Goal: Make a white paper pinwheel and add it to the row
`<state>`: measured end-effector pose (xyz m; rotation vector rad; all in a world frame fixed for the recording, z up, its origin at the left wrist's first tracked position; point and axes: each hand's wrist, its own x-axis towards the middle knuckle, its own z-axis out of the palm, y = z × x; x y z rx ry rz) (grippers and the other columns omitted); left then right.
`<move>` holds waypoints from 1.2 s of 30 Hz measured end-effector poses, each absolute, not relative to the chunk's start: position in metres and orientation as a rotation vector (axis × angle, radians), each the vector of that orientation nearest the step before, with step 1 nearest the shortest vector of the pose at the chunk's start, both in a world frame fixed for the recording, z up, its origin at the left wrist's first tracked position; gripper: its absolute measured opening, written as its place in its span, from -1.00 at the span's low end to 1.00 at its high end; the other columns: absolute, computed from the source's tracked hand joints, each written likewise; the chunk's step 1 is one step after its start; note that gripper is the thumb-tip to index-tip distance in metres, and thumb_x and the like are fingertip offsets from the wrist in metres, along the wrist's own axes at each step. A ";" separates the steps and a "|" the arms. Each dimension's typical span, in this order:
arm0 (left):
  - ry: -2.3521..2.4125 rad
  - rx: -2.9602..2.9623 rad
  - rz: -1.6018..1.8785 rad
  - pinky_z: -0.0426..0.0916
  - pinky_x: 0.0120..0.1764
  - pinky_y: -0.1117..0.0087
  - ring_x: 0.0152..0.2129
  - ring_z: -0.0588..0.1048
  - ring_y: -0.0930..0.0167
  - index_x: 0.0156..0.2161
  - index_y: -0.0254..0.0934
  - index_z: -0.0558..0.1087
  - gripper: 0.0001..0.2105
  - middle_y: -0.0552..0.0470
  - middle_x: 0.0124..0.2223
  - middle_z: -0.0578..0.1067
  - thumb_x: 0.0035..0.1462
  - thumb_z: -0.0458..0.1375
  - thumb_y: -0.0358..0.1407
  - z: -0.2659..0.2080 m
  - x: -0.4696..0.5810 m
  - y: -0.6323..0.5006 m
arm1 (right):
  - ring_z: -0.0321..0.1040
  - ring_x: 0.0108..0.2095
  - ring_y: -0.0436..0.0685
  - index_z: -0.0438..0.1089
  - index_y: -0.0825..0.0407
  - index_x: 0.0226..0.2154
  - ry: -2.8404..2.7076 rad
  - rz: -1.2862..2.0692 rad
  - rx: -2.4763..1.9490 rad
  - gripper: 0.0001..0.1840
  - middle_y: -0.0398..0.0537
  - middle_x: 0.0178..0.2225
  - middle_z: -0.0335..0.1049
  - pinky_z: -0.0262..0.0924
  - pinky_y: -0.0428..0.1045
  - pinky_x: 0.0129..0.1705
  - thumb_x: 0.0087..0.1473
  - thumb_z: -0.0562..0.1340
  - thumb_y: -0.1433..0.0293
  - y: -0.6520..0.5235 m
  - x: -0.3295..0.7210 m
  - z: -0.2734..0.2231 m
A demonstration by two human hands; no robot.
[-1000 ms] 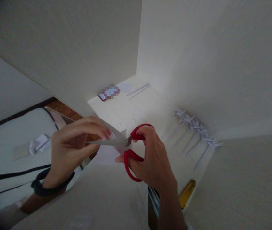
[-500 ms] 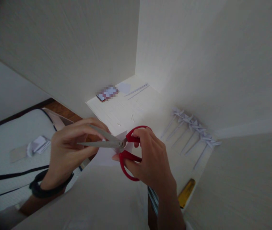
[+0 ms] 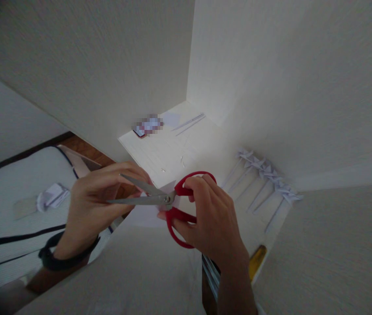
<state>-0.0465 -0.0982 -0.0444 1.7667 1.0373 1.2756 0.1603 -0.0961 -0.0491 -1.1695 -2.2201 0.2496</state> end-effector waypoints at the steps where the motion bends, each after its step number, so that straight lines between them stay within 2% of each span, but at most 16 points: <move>1: 1.029 1.765 1.278 0.38 -0.35 0.40 -0.38 0.52 0.40 -0.35 -0.23 0.53 -0.88 0.04 -0.34 0.56 0.07 0.24 -0.51 -0.044 -0.047 -0.098 | 0.34 -0.48 0.06 0.14 -0.04 -0.25 -2.225 0.253 -1.165 -0.70 -0.10 -0.39 0.40 0.27 -0.03 -0.45 0.05 0.27 0.25 -0.096 0.161 -0.049; 9: 1.024 1.748 1.275 0.39 -0.35 0.41 -0.39 0.52 0.39 -0.36 -0.26 0.54 -0.91 0.01 -0.35 0.56 0.07 0.25 -0.49 -0.045 -0.048 -0.098 | 0.35 -0.51 0.05 0.17 -0.05 -0.27 -2.240 0.266 -1.167 -0.69 -0.12 -0.42 0.40 0.24 -0.05 -0.50 0.00 0.31 0.26 -0.093 0.162 -0.050; 28: 0.938 1.620 1.288 0.38 -0.37 0.40 -0.41 0.52 0.38 -0.32 -0.18 0.53 -0.91 0.03 -0.36 0.55 0.08 0.27 -0.43 -0.046 -0.046 -0.098 | 0.27 -0.56 0.00 0.16 -0.06 -0.26 -2.190 0.284 -1.140 -0.73 -0.16 -0.43 0.42 0.19 -0.09 -0.56 -0.05 0.22 0.44 -0.093 0.167 -0.051; 33: 0.926 1.643 1.289 0.38 -0.39 0.40 -0.43 0.51 0.39 -0.34 -0.22 0.53 -0.98 0.01 -0.38 0.54 0.10 0.27 -0.38 -0.046 -0.046 -0.097 | 0.28 -0.51 0.01 0.17 -0.04 -0.24 -2.178 0.345 -1.135 -0.70 -0.15 -0.39 0.40 0.22 -0.07 -0.50 -0.04 0.26 0.42 -0.093 0.167 -0.047; 36: 0.966 1.658 1.284 0.38 -0.38 0.38 -0.43 0.50 0.39 -0.36 -0.22 0.53 -0.96 0.01 -0.39 0.54 0.11 0.25 -0.40 -0.045 -0.046 -0.097 | 0.26 -0.46 0.03 0.17 -0.05 -0.23 -2.123 0.433 -1.105 -0.63 -0.15 -0.38 0.35 0.22 -0.04 -0.44 -0.05 0.34 0.33 -0.095 0.166 -0.049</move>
